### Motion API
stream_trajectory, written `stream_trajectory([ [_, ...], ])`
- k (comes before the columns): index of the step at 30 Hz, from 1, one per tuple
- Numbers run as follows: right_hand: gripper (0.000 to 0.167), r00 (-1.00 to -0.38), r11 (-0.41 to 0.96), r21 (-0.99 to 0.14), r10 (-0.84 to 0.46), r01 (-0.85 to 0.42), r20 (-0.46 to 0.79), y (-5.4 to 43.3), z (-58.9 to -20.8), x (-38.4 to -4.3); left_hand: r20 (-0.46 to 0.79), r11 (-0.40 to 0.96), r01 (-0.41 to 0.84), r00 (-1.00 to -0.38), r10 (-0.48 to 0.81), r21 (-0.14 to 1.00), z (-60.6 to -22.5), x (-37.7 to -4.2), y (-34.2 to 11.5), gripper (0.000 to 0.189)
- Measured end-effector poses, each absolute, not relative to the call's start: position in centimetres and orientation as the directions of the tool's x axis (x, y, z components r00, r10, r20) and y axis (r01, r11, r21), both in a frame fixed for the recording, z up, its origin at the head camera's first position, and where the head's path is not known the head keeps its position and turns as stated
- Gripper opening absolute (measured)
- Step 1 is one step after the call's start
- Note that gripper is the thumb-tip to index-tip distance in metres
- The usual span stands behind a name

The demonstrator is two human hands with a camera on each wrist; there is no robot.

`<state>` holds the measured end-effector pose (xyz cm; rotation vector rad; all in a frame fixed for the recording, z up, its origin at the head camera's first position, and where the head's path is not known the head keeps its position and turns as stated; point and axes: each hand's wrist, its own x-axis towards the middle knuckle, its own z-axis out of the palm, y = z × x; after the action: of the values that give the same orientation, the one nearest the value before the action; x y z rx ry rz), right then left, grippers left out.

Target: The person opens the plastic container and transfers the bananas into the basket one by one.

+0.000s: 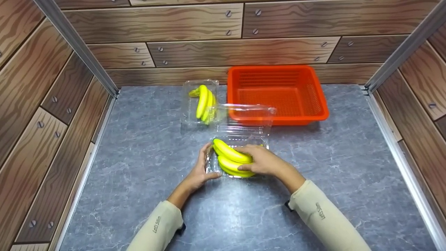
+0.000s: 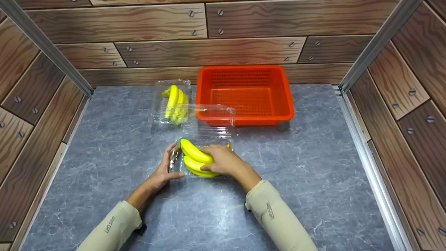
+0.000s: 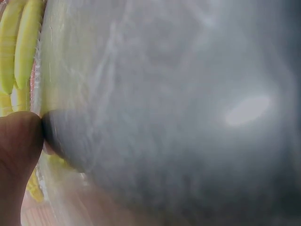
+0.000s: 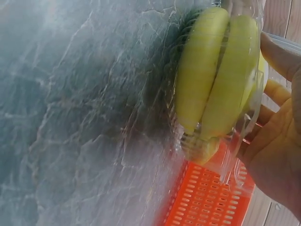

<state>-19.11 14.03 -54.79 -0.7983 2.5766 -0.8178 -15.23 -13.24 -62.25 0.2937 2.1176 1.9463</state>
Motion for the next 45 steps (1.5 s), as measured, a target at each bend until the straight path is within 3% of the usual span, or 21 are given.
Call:
stream_trajectory([
  [15, 0.087, -0.754, 0.665, -0.645, -0.624, -0.376, -0.204, 13.0, -55.4, -19.4, -0.040, 0.057, -0.023, -0.946, 0.323, 0.998, -62.3, -15.3, -13.3, 0.115],
  [27, 0.084, -0.704, 0.622, -0.720, -0.657, -0.306, -0.269, 13.0, -55.7, -20.3, -0.045, 0.043, -0.034, -0.951, 0.305, 0.998, -62.2, -15.2, -13.3, 0.115],
  [45, 0.088, -0.710, 0.610, -0.728, -0.659, -0.311, -0.249, 12.8, -55.8, -20.3, -0.059, 0.041, -0.048, -0.947, 0.317, 0.998, -62.2, -15.3, -13.2, 0.115],
])
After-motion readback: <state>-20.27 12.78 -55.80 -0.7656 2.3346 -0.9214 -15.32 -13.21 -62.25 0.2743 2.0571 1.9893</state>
